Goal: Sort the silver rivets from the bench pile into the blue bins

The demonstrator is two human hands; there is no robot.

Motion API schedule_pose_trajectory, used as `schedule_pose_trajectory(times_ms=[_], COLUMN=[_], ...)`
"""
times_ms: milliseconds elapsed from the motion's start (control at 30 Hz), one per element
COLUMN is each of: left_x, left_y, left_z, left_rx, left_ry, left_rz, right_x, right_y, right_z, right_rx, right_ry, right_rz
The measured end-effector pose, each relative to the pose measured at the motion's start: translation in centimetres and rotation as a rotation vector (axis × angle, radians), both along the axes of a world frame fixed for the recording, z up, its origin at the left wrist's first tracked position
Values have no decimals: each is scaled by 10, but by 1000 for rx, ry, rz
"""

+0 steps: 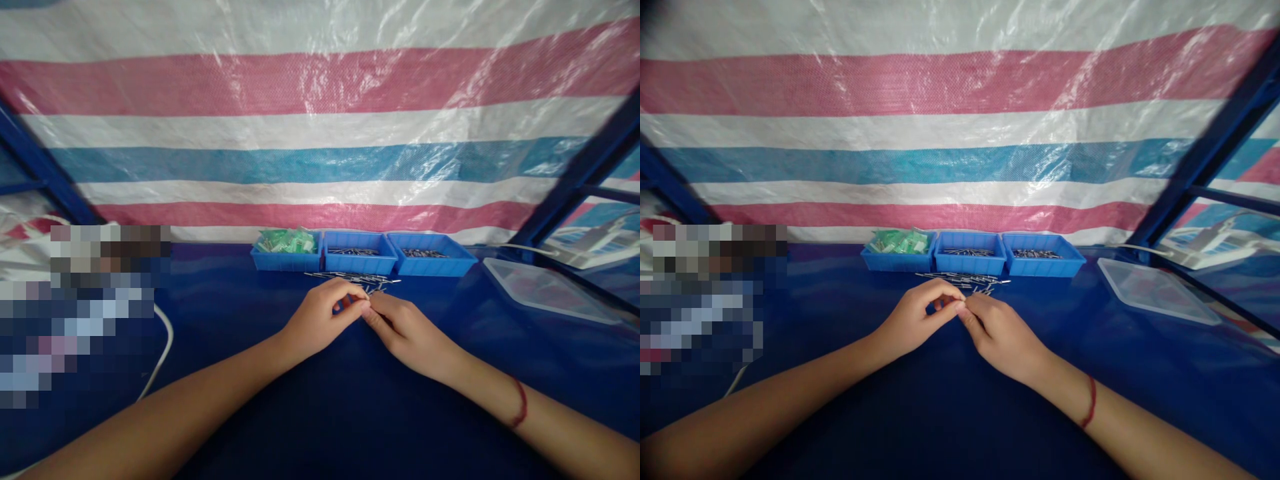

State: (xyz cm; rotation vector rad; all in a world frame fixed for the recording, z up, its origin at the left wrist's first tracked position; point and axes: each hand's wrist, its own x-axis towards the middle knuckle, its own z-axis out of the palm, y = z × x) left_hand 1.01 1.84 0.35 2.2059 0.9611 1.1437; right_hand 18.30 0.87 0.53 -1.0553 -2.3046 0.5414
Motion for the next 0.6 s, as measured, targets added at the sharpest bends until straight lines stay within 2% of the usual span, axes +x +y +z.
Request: schedule_pose_trajectory(times_ms=[133, 400, 600], left_x=[-1, 0, -1], left_y=[0, 0, 1], left_z=[0, 0, -3], left_rx=[13, 22, 62], left_ry=[4, -22, -49], left_rz=[3, 36, 84], right_x=[-1, -1, -1], right_y=[-1, -1, 2], right_z=[2, 2, -1], right_rx=[-2, 75, 38], right_ry=[6, 38, 151], right_rz=[9, -86, -174])
